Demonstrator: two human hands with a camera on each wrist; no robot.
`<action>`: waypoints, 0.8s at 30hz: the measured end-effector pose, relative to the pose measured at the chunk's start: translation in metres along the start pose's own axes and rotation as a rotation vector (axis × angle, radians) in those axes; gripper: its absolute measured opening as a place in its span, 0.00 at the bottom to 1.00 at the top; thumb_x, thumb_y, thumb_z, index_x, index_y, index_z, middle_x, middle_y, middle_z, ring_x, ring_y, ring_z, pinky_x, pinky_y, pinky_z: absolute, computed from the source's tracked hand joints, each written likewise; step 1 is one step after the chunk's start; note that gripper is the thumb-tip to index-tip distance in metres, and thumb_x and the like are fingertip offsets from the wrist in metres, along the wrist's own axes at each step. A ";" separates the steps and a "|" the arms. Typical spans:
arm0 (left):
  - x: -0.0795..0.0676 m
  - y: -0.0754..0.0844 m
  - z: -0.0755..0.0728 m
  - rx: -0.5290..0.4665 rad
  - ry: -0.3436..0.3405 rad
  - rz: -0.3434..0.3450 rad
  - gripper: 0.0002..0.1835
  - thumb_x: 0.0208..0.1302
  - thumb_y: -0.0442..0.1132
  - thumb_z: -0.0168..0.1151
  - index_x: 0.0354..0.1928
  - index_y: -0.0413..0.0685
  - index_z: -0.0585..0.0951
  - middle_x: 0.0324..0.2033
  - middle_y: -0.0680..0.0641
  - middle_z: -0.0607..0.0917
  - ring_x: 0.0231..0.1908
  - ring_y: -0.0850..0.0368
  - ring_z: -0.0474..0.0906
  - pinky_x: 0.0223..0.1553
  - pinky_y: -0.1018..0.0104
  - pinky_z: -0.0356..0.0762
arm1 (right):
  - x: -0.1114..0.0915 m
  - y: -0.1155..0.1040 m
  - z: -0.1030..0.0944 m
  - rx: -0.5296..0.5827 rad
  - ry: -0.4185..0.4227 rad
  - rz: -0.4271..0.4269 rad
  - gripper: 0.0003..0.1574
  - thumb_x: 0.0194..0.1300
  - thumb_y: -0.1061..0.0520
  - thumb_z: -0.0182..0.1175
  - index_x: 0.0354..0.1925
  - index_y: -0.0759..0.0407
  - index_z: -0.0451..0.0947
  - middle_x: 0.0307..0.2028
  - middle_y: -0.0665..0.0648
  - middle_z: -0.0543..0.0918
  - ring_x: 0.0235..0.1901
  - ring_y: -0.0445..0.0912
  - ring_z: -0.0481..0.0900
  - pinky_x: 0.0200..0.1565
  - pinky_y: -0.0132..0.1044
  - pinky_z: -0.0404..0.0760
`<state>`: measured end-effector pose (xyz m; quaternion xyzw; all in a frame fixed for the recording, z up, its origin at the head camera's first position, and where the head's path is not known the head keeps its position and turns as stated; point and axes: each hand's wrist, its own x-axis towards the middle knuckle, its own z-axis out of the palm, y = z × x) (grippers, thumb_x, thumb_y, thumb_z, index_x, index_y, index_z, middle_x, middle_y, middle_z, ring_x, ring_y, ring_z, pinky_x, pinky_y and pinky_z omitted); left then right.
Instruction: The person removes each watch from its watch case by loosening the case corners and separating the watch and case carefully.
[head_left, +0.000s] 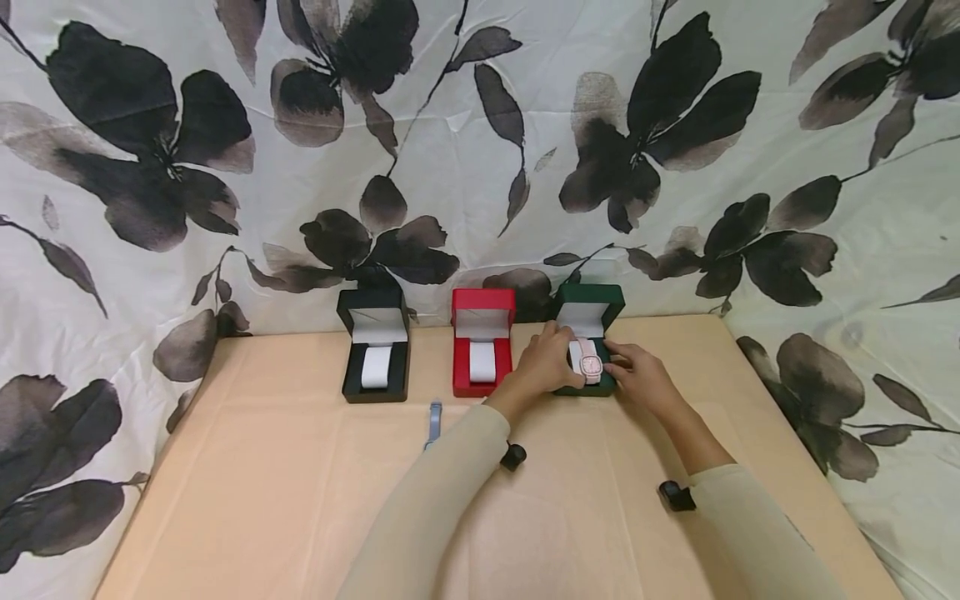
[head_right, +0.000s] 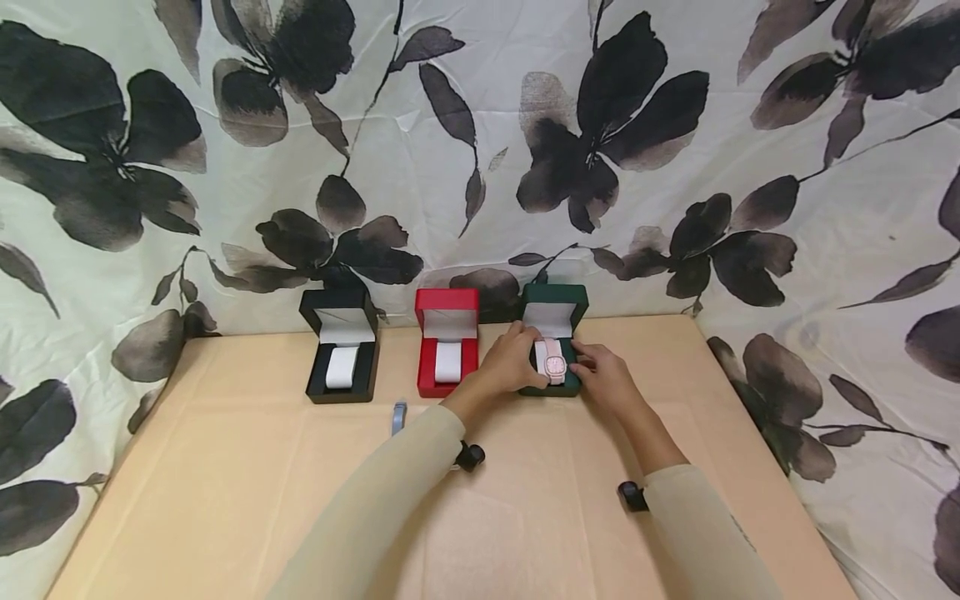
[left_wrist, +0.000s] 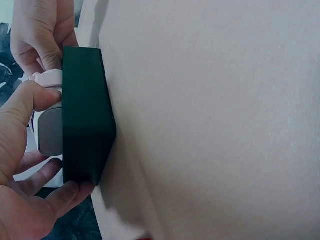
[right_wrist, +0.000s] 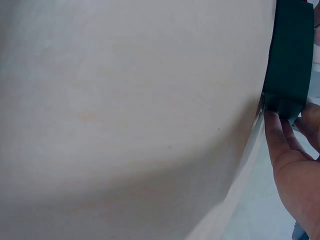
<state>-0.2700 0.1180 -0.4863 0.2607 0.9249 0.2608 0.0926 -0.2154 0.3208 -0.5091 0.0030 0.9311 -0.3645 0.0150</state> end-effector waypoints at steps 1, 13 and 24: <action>-0.001 0.000 0.000 0.003 -0.001 0.003 0.37 0.51 0.54 0.80 0.62 0.51 0.77 0.60 0.47 0.76 0.47 0.53 0.75 0.45 0.63 0.82 | -0.001 0.000 0.000 0.001 0.001 0.002 0.33 0.73 0.66 0.61 0.72 0.70 0.67 0.65 0.76 0.74 0.62 0.69 0.78 0.59 0.58 0.80; -0.016 0.002 -0.012 -0.057 0.066 0.064 0.34 0.50 0.50 0.81 0.58 0.51 0.76 0.50 0.52 0.82 0.42 0.60 0.75 0.39 0.68 0.78 | -0.005 -0.004 0.000 -0.012 0.005 -0.003 0.33 0.74 0.65 0.60 0.73 0.70 0.66 0.65 0.76 0.74 0.62 0.69 0.78 0.59 0.58 0.80; -0.031 0.001 -0.031 -0.109 0.103 0.106 0.36 0.52 0.47 0.80 0.61 0.48 0.74 0.52 0.47 0.82 0.43 0.60 0.76 0.42 0.70 0.81 | -0.007 -0.003 0.002 -0.014 -0.002 0.009 0.34 0.75 0.62 0.59 0.74 0.67 0.65 0.63 0.75 0.77 0.61 0.69 0.79 0.58 0.59 0.82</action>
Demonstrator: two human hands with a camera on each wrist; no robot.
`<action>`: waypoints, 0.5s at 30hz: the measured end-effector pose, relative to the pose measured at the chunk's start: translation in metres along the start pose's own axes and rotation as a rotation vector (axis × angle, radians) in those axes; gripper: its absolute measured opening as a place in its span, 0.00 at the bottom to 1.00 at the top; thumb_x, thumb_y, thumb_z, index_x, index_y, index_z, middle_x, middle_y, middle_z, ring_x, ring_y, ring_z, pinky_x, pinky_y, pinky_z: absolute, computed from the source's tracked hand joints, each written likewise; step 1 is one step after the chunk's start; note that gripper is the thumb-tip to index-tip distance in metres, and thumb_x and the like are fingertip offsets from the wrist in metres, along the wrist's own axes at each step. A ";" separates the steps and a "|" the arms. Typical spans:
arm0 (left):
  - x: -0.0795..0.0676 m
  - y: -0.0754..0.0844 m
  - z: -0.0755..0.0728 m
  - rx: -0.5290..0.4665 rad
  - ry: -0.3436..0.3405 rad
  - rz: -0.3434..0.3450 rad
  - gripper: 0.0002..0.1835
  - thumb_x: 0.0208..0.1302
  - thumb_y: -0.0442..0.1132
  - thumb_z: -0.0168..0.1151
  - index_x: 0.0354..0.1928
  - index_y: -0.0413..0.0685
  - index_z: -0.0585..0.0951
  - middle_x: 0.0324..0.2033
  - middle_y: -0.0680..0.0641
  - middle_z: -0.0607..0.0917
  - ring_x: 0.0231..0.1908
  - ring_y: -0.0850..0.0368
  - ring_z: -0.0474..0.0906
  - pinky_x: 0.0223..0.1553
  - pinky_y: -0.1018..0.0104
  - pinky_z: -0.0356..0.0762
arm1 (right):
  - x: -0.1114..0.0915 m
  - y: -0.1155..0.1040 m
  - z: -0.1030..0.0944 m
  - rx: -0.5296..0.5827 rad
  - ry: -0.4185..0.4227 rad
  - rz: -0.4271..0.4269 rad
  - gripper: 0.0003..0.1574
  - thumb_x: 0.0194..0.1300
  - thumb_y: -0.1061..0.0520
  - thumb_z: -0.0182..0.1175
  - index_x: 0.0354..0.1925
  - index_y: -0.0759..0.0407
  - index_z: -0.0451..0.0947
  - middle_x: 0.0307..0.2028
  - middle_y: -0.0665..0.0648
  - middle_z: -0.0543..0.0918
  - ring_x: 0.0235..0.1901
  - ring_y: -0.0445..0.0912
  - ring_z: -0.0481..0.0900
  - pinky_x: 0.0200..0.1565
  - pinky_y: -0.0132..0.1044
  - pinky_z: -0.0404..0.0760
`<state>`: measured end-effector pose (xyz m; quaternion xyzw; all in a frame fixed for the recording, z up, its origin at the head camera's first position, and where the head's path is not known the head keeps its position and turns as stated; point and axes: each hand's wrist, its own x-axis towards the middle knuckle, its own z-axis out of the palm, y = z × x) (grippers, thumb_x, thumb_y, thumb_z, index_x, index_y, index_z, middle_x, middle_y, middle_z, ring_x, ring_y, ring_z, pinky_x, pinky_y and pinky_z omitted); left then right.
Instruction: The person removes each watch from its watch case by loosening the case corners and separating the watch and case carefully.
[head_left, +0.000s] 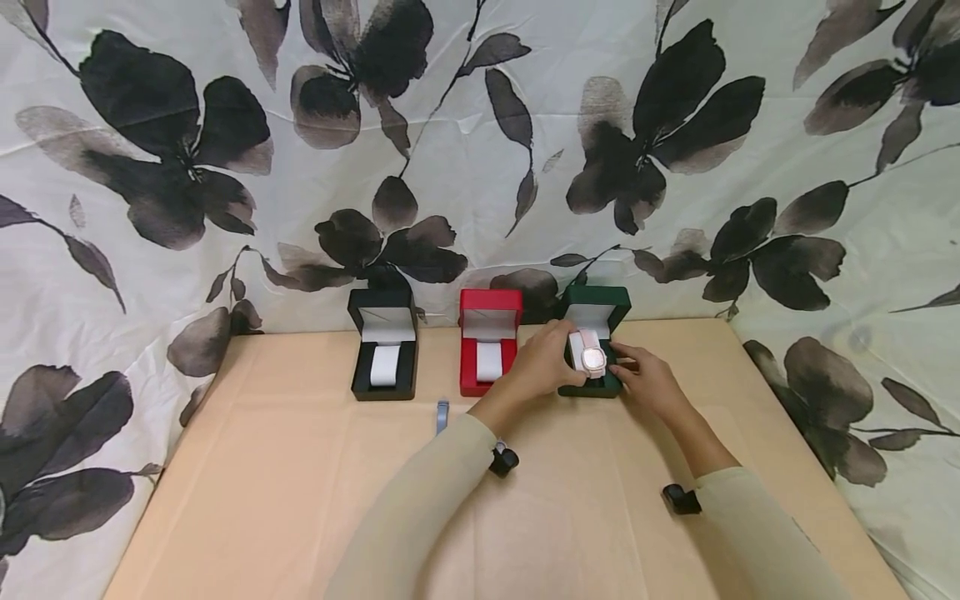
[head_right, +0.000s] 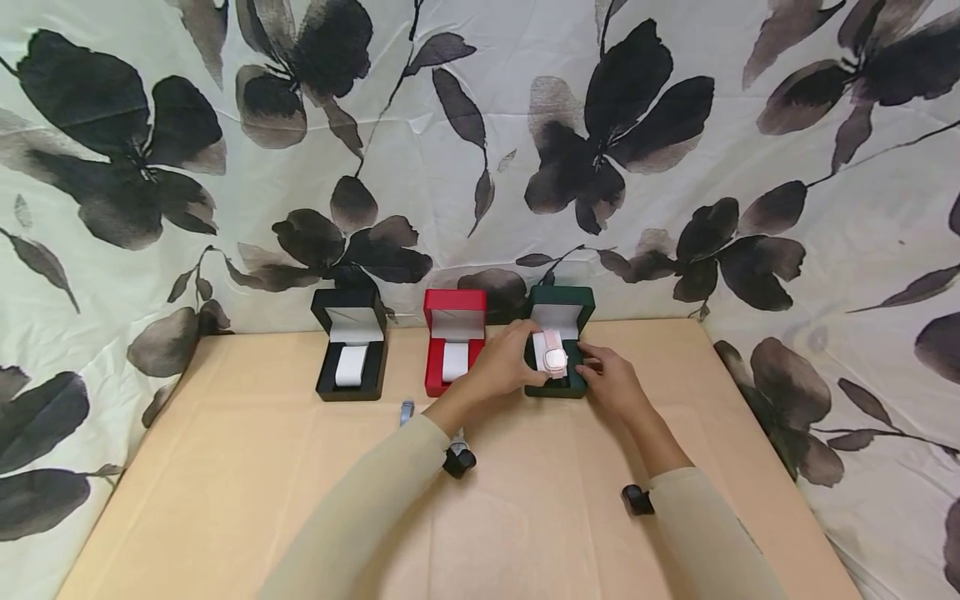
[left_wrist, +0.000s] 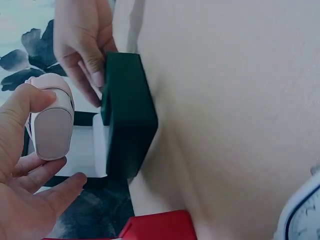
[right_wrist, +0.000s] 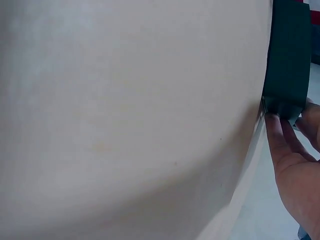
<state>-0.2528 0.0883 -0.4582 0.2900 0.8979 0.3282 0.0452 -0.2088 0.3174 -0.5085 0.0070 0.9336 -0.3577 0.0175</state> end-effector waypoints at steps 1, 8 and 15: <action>-0.001 0.001 -0.002 -0.008 -0.003 0.000 0.36 0.53 0.47 0.79 0.62 0.48 0.74 0.53 0.48 0.81 0.44 0.60 0.76 0.44 0.70 0.82 | 0.000 0.000 0.000 -0.001 0.003 0.004 0.34 0.75 0.62 0.59 0.74 0.66 0.65 0.63 0.75 0.77 0.61 0.69 0.79 0.58 0.59 0.82; -0.009 0.003 -0.016 -0.069 0.013 0.025 0.37 0.53 0.45 0.80 0.63 0.47 0.74 0.56 0.49 0.79 0.50 0.59 0.75 0.51 0.71 0.82 | -0.006 -0.001 -0.002 -0.008 0.041 -0.016 0.33 0.76 0.61 0.58 0.75 0.65 0.65 0.66 0.73 0.74 0.61 0.69 0.79 0.60 0.61 0.80; -0.018 0.003 -0.031 -0.162 0.046 0.065 0.36 0.52 0.41 0.80 0.62 0.43 0.75 0.54 0.46 0.79 0.50 0.55 0.76 0.47 0.74 0.78 | -0.018 -0.017 -0.015 0.013 0.140 -0.165 0.31 0.73 0.64 0.61 0.71 0.66 0.69 0.66 0.70 0.74 0.60 0.67 0.79 0.59 0.58 0.79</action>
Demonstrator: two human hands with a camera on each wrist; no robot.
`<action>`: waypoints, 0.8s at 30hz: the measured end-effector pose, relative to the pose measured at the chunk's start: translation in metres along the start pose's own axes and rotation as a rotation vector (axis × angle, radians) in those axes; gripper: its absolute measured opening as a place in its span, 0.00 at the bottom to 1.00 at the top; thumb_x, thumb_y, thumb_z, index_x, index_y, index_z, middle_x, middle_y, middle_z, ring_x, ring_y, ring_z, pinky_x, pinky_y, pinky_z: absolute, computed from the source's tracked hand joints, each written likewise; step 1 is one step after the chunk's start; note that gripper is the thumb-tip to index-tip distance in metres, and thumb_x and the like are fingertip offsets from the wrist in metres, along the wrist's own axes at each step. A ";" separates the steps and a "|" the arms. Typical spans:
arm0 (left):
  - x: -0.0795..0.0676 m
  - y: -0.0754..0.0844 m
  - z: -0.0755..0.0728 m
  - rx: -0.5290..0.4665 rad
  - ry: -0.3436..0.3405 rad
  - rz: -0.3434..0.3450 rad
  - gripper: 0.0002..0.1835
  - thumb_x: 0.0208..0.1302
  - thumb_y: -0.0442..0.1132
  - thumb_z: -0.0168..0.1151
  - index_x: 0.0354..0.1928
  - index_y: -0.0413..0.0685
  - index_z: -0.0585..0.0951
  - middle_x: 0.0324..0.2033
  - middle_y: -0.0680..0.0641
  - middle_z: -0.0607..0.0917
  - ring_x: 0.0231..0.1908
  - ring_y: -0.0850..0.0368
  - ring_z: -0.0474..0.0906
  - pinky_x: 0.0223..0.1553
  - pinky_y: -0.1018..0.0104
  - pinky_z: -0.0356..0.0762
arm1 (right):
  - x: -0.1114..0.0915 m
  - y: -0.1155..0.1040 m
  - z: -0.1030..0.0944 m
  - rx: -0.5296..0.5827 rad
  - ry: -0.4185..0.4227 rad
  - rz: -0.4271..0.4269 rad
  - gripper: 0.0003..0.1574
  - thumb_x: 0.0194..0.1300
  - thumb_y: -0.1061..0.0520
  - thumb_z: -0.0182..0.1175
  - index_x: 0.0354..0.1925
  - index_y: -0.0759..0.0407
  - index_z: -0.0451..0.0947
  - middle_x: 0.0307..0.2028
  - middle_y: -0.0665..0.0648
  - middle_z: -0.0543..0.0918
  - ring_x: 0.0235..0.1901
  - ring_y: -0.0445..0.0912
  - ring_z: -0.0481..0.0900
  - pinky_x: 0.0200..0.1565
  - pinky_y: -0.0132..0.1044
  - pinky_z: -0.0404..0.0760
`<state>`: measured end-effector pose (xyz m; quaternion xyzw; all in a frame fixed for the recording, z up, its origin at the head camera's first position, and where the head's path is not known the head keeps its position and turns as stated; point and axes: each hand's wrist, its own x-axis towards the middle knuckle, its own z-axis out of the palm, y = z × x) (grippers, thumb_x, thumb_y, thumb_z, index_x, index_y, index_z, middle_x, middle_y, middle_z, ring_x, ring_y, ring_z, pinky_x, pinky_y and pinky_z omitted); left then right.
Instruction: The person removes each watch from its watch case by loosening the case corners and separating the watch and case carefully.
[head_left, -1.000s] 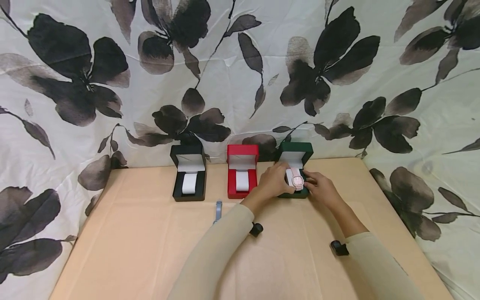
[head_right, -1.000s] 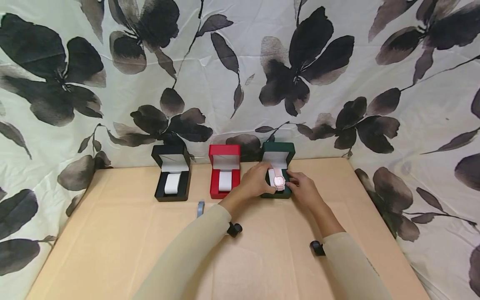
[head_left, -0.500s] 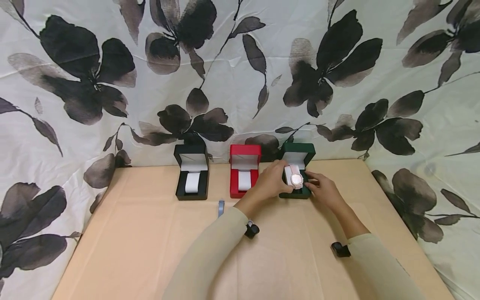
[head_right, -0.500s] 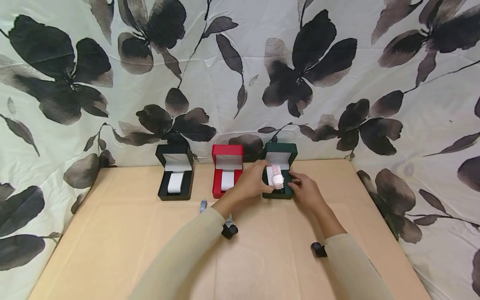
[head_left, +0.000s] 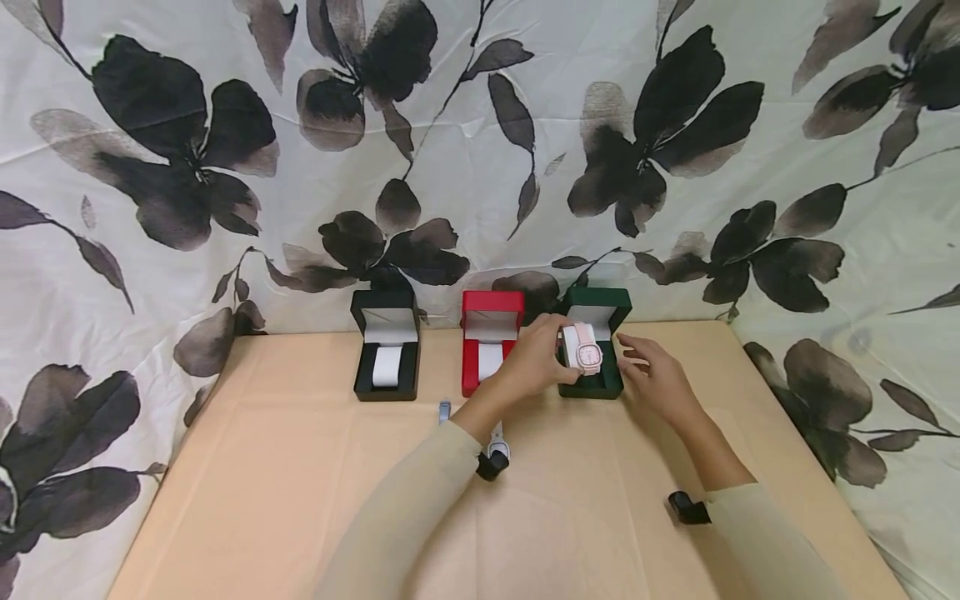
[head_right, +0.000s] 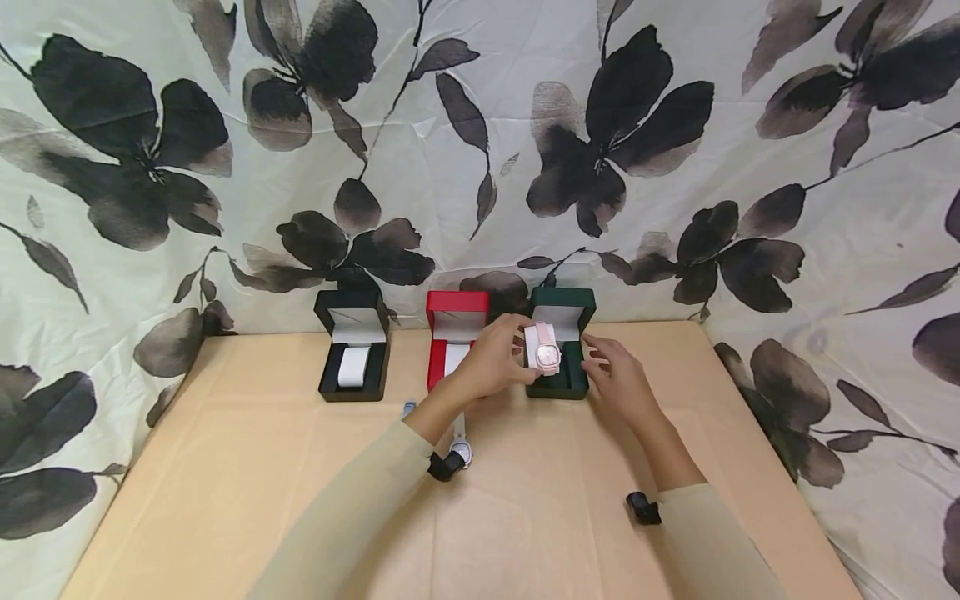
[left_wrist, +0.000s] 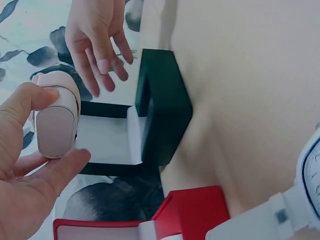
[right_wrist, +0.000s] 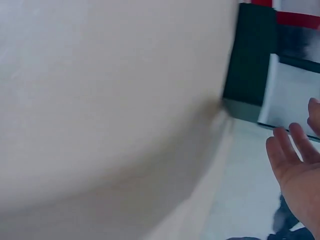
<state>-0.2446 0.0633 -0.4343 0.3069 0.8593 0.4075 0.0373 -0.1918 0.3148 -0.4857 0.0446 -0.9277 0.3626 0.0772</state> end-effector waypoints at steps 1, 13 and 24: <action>-0.001 0.001 -0.003 -0.024 0.001 0.003 0.36 0.52 0.40 0.80 0.63 0.42 0.75 0.54 0.45 0.78 0.49 0.53 0.78 0.44 0.76 0.78 | -0.001 -0.004 -0.002 0.007 0.008 -0.022 0.31 0.73 0.65 0.62 0.71 0.66 0.70 0.67 0.70 0.74 0.60 0.67 0.79 0.59 0.57 0.78; -0.022 0.010 -0.031 -0.250 -0.045 -0.016 0.38 0.53 0.32 0.79 0.66 0.39 0.71 0.58 0.44 0.74 0.44 0.58 0.86 0.44 0.76 0.85 | -0.006 -0.052 -0.021 0.137 -0.100 -0.154 0.39 0.72 0.61 0.64 0.76 0.57 0.65 0.72 0.65 0.70 0.65 0.63 0.76 0.63 0.46 0.78; -0.038 0.011 -0.059 -0.337 -0.045 -0.007 0.41 0.53 0.30 0.78 0.69 0.38 0.70 0.59 0.41 0.74 0.48 0.50 0.86 0.50 0.60 0.88 | -0.001 -0.089 -0.027 0.214 -0.230 -0.226 0.51 0.64 0.60 0.72 0.79 0.53 0.60 0.74 0.61 0.68 0.67 0.62 0.73 0.67 0.31 0.73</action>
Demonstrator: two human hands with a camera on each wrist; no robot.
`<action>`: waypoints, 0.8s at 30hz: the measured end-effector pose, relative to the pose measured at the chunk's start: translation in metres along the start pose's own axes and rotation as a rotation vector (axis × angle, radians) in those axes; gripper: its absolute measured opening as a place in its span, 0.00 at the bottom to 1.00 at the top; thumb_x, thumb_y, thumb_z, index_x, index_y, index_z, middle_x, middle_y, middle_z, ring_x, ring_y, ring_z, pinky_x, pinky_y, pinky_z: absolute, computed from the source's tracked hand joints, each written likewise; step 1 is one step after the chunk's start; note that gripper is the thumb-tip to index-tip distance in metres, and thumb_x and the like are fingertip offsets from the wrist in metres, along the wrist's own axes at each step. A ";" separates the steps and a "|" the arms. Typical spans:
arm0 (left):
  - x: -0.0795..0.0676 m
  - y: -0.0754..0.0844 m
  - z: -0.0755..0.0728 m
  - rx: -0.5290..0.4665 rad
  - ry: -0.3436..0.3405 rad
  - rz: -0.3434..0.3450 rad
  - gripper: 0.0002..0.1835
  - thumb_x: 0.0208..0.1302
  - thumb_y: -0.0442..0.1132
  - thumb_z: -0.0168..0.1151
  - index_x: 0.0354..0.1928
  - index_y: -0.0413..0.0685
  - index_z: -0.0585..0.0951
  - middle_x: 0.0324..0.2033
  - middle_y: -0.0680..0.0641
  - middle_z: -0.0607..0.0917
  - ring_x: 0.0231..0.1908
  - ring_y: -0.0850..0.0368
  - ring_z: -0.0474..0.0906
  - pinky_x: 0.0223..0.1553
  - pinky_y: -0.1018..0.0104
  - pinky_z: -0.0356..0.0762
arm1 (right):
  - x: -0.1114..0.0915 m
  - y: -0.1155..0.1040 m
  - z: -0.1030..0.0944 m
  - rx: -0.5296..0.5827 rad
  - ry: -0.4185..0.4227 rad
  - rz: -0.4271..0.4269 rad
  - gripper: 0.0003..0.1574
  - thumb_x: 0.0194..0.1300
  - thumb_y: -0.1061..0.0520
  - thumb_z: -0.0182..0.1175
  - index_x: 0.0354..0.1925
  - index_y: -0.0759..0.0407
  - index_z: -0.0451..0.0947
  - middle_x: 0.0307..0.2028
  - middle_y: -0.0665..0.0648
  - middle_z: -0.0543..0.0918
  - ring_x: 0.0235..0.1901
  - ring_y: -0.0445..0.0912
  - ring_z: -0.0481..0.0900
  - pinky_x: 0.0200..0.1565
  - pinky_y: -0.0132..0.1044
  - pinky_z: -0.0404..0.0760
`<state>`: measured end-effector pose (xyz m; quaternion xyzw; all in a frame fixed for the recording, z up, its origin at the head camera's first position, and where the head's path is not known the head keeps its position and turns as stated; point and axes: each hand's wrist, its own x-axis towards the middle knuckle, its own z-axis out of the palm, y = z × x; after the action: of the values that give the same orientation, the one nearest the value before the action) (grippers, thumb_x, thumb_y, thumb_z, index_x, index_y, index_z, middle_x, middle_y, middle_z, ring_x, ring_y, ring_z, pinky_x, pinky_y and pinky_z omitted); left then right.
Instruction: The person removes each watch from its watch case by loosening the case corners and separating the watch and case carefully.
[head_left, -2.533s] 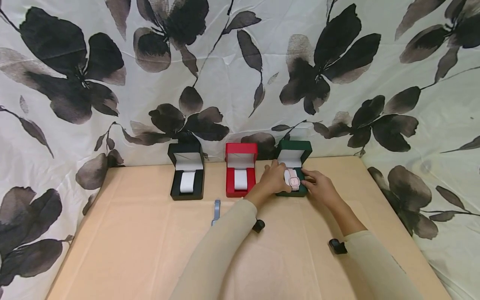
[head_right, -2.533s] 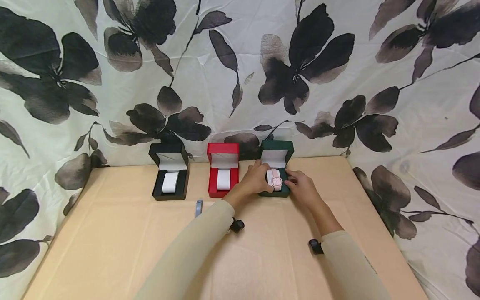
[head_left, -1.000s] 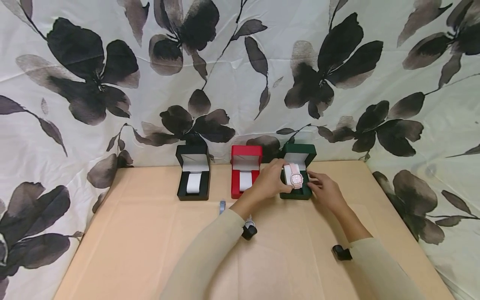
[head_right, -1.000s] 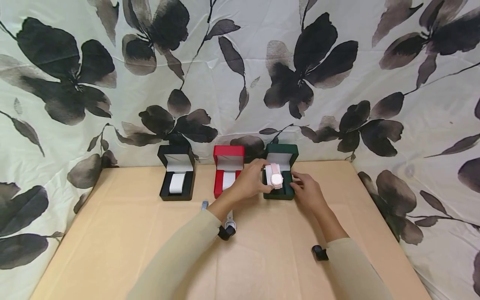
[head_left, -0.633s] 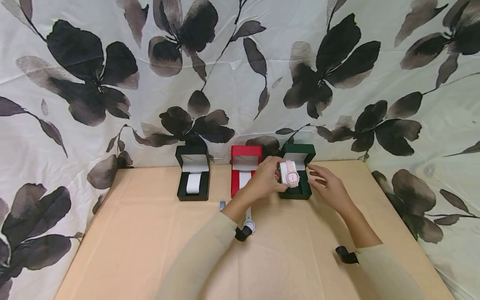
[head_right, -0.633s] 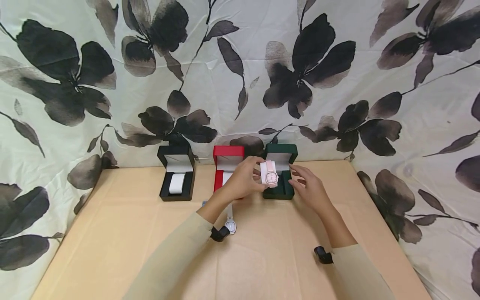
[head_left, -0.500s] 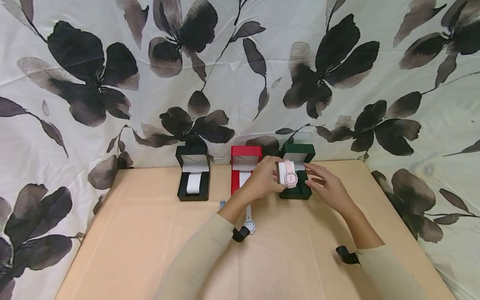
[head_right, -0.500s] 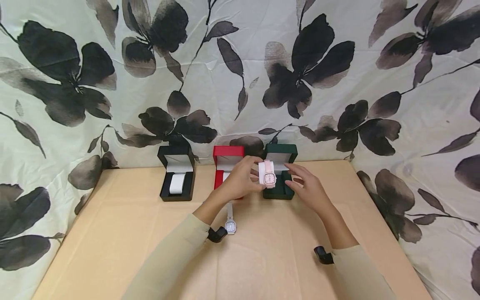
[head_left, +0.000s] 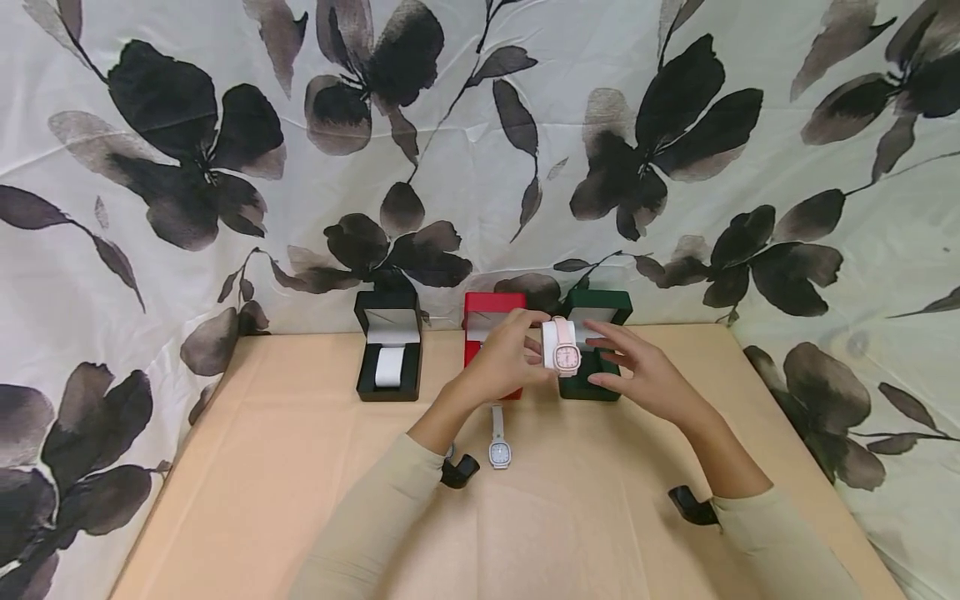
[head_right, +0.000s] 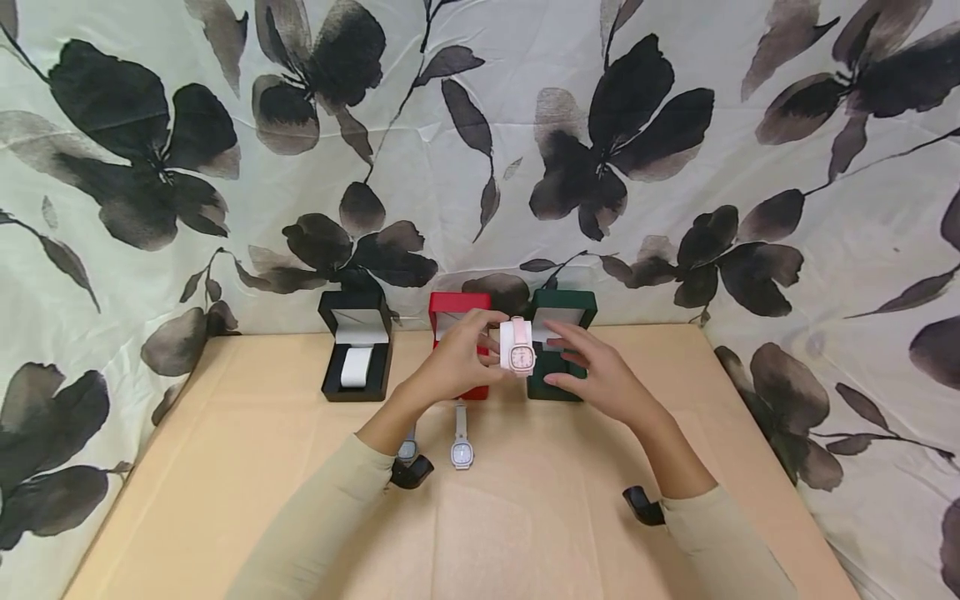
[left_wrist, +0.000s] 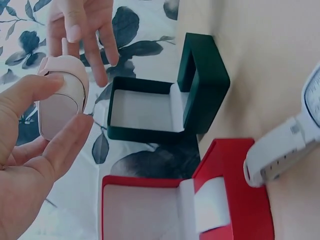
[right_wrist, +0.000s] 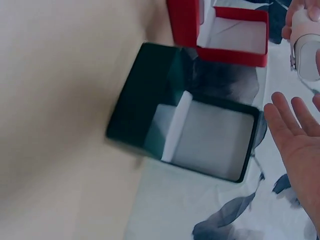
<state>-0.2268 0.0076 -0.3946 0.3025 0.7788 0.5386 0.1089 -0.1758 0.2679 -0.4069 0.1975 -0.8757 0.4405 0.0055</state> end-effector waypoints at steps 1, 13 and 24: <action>-0.002 0.000 -0.002 -0.003 -0.001 0.003 0.41 0.54 0.30 0.78 0.69 0.38 0.70 0.59 0.41 0.74 0.48 0.50 0.86 0.50 0.60 0.88 | 0.002 -0.003 0.001 0.010 -0.009 -0.003 0.51 0.64 0.60 0.72 0.79 0.53 0.60 0.74 0.61 0.68 0.67 0.62 0.73 0.68 0.33 0.73; -0.018 0.001 -0.022 0.025 0.007 0.053 0.41 0.55 0.33 0.79 0.69 0.40 0.69 0.61 0.44 0.74 0.49 0.52 0.84 0.48 0.62 0.88 | 0.021 -0.031 0.021 0.048 -0.017 -0.049 0.54 0.57 0.65 0.76 0.77 0.57 0.63 0.73 0.63 0.68 0.68 0.63 0.73 0.65 0.50 0.75; -0.036 0.000 -0.035 -0.051 0.025 0.069 0.42 0.53 0.30 0.80 0.70 0.43 0.71 0.63 0.43 0.74 0.51 0.49 0.84 0.50 0.59 0.88 | 0.026 -0.047 0.039 0.138 0.008 -0.108 0.53 0.56 0.66 0.77 0.75 0.55 0.65 0.71 0.59 0.71 0.63 0.56 0.77 0.65 0.42 0.77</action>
<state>-0.2152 -0.0410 -0.3860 0.3194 0.7554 0.5653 0.0881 -0.1766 0.2040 -0.3900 0.2428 -0.8313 0.4995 0.0192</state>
